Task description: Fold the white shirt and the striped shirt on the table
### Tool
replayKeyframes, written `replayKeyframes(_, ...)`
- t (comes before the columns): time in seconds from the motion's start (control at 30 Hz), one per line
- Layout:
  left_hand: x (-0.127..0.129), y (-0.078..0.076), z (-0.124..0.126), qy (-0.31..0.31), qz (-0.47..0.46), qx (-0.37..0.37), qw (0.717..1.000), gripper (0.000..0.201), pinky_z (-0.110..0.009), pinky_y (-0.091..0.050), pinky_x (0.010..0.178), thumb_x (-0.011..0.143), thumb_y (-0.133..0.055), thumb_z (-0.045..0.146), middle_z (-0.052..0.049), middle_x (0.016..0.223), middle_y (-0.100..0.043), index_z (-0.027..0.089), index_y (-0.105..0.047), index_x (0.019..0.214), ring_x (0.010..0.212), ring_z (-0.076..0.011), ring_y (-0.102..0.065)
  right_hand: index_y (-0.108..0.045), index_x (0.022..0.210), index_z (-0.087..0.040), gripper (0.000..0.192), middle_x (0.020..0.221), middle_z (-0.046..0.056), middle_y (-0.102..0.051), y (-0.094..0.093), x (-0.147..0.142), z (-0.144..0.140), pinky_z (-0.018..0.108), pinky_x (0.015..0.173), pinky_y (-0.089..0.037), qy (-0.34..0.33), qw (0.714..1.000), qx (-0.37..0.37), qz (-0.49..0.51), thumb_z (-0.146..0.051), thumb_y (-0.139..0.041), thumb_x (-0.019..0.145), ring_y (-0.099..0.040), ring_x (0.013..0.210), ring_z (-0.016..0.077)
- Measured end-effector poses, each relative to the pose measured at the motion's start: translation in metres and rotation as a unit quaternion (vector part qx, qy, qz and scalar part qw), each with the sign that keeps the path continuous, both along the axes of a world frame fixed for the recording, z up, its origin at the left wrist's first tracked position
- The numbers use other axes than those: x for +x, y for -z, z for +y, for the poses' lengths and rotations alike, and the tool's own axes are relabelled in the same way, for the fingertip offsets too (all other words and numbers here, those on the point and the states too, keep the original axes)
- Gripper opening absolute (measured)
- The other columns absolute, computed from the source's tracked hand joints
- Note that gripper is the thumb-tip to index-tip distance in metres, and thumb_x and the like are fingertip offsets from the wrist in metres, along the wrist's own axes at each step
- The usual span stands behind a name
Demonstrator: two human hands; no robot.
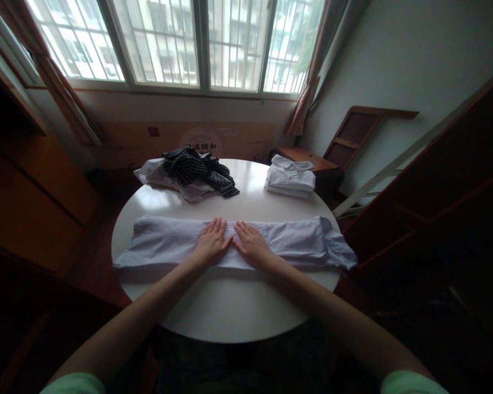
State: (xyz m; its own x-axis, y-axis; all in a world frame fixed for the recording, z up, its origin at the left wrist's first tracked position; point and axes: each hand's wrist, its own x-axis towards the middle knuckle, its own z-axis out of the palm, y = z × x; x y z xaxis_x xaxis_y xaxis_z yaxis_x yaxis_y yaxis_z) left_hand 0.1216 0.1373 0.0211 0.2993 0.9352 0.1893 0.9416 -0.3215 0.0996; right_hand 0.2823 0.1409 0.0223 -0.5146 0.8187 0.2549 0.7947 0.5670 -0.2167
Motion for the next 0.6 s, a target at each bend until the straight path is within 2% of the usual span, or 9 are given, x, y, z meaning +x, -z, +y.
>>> replayKeyframes(0.13,-0.024,-0.001,-0.002,-0.025,0.012,0.017,0.999,0.063,-0.037,-0.022,0.104,0.085,-0.023,0.051,-0.013,0.138,-0.033,0.009,-0.034,0.131,0.129,-0.0238,-0.025,-0.035,0.130,-0.008,0.062,0.136,0.014,-0.034,-0.003,0.027,0.004,0.039,0.103,-0.023,0.023,0.999,-0.012,-0.020,-0.049,-0.029,0.085,-0.027,0.127,0.0238)
replayKeyframes(0.4,-0.085,-0.001,0.000,-0.041,0.019,0.015,0.999,0.055,-0.036,-0.021,0.104,0.086,-0.022,0.049,-0.006,0.138,-0.034,0.020,-0.038,0.130,0.129,-0.0217,-0.025,-0.034,0.131,-0.007,0.063,0.137,0.014,-0.033,0.000,0.098,0.012,0.039,0.104,-0.022,0.085,0.994,-0.026,-0.059,-0.050,-0.025,0.086,-0.026,0.128,0.0228)
replayKeyframes(0.6,-0.141,0.005,0.003,-0.132,0.030,-0.025,0.991,0.058,-0.038,-0.023,0.102,0.086,-0.018,0.048,-0.008,0.140,-0.031,0.015,-0.034,0.132,0.130,-0.0226,-0.022,-0.036,0.130,-0.009,0.061,0.136,0.013,-0.035,0.003,0.145,0.020,0.039,0.104,-0.022,0.122,0.988,-0.009,-0.093,-0.049,-0.023,0.086,-0.028,0.127,0.0228)
